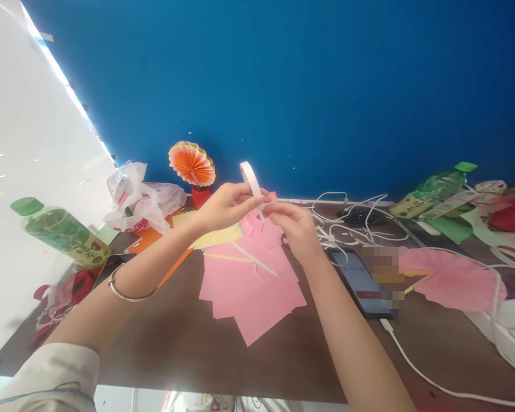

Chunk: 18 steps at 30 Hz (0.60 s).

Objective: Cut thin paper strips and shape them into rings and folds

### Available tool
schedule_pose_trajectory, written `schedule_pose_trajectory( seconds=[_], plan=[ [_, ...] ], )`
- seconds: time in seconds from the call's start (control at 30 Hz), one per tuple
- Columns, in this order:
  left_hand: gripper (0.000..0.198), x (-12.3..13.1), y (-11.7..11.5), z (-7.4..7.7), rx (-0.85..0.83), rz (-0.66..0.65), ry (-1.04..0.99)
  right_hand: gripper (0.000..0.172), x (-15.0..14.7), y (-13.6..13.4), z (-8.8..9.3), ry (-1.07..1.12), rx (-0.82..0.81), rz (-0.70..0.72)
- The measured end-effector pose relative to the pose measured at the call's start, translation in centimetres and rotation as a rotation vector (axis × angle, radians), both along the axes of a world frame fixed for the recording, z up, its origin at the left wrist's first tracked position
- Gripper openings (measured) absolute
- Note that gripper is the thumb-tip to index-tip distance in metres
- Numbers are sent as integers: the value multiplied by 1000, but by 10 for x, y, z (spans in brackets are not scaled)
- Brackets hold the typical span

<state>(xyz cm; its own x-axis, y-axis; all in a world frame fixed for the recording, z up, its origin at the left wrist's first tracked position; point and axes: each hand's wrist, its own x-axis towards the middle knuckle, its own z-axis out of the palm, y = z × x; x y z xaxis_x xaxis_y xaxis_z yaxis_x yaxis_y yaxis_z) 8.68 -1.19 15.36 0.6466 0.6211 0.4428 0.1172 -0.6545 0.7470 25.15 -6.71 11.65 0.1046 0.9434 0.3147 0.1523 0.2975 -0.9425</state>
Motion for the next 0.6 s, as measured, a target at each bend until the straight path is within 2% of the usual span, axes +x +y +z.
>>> schedule_pose_trajectory(
  seconds=[0.23,0.33,0.5,0.6],
  plan=[
    [31,1,2,-1,37,23,49,11,2,4,3,-68,-18,5],
    [32,2,2,0,40,28,58,14,4,8,1,-138,12,-3],
    [32,2,0,5,63,17,53,11,7,9,-1,-185,119,-6],
    [33,3,-3,5,66,82,56,12,7,6,-1,-267,141,-33]
  ],
)
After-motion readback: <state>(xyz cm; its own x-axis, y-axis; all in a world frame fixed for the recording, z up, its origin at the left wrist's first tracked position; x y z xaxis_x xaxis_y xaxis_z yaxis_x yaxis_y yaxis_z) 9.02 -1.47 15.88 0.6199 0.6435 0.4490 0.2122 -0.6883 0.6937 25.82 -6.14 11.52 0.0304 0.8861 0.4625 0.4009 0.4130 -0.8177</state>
